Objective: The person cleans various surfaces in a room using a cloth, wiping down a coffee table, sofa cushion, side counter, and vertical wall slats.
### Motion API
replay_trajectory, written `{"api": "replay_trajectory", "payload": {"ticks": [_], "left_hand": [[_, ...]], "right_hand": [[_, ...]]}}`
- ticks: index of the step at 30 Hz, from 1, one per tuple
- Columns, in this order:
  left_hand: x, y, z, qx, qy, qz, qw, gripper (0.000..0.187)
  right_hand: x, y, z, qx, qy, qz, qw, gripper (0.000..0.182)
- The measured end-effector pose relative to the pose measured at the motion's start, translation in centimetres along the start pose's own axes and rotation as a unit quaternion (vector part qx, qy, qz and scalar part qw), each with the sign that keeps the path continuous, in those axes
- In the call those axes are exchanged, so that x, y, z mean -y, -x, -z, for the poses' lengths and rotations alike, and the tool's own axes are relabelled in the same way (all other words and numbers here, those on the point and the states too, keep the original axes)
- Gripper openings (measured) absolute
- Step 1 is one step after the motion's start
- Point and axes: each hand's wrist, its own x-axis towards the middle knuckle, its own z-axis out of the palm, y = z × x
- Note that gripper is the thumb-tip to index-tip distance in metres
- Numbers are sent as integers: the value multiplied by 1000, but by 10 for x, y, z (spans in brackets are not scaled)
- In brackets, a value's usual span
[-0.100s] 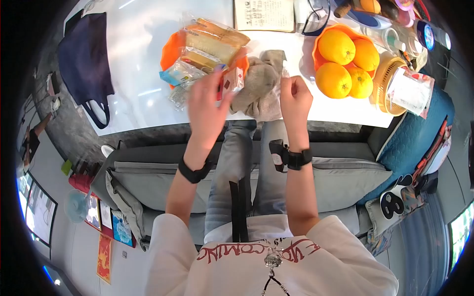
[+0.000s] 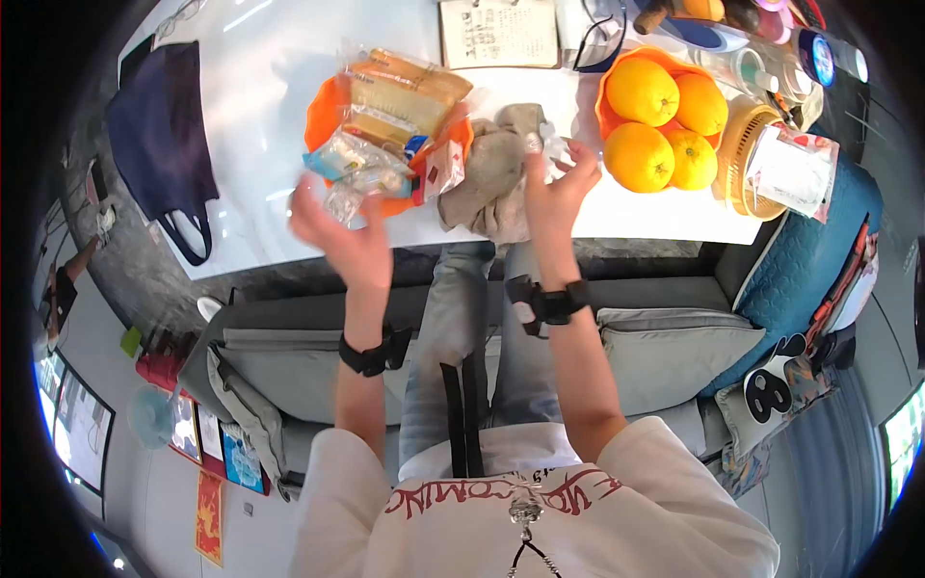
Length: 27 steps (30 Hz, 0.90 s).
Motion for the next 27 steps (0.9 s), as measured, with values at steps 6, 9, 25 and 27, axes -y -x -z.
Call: {"api": "replay_trajectory", "payload": {"ticks": [6, 9, 25, 27], "left_hand": [[81, 13, -1, 212, 193, 494, 821, 60], [64, 4, -5, 245, 424, 537, 687, 65], [71, -26, -35, 152, 328, 332, 871, 31], [77, -19, -47, 156, 342, 346, 860, 29]], "right_hand": [[-1, 24, -52, -192, 116, 1, 974, 78], [-4, 26, -60, -217, 132, 15, 967, 72], [-30, 46, 48, 5, -303, -77, 950, 31], [-23, 57, 65, 79, -325, -94, 938, 33]]}}
